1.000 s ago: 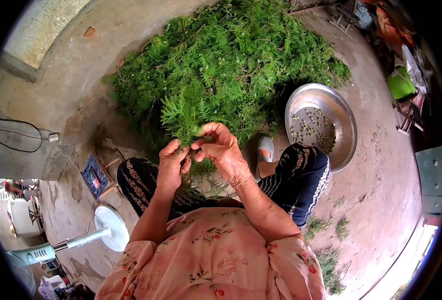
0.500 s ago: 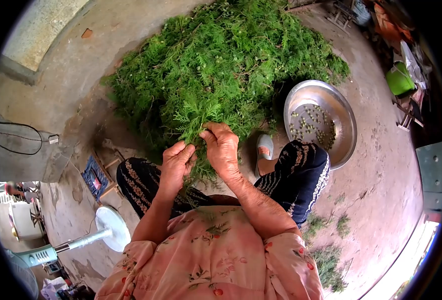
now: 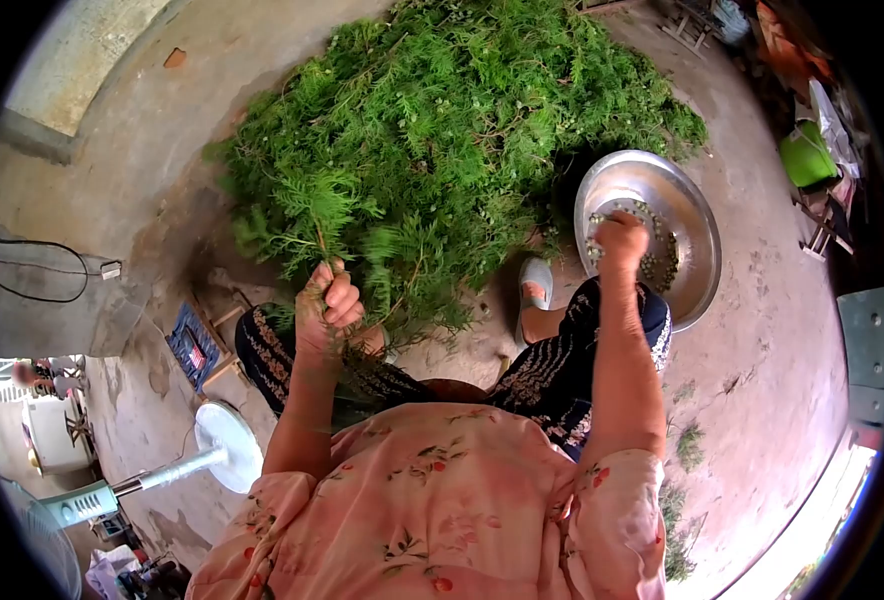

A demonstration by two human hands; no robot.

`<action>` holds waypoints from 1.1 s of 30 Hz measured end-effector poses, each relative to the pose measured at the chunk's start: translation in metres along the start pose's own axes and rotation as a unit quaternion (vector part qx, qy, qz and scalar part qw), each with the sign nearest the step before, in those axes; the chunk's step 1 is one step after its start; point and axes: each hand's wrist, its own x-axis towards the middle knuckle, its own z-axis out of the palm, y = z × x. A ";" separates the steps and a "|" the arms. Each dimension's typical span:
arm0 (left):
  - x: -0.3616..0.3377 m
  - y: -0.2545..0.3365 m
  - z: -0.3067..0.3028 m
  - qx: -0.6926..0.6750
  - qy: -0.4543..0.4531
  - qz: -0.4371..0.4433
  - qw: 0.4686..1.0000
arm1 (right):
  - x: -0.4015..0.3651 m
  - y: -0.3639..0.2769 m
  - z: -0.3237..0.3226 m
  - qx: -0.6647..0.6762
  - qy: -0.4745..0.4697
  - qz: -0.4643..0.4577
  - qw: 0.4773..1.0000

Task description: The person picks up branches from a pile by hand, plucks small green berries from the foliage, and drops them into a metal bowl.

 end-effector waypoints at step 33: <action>0.015 0.002 -0.014 0.206 0.246 -0.027 0.947 | -0.124 -0.135 0.007 0.106 -0.227 0.141 0.958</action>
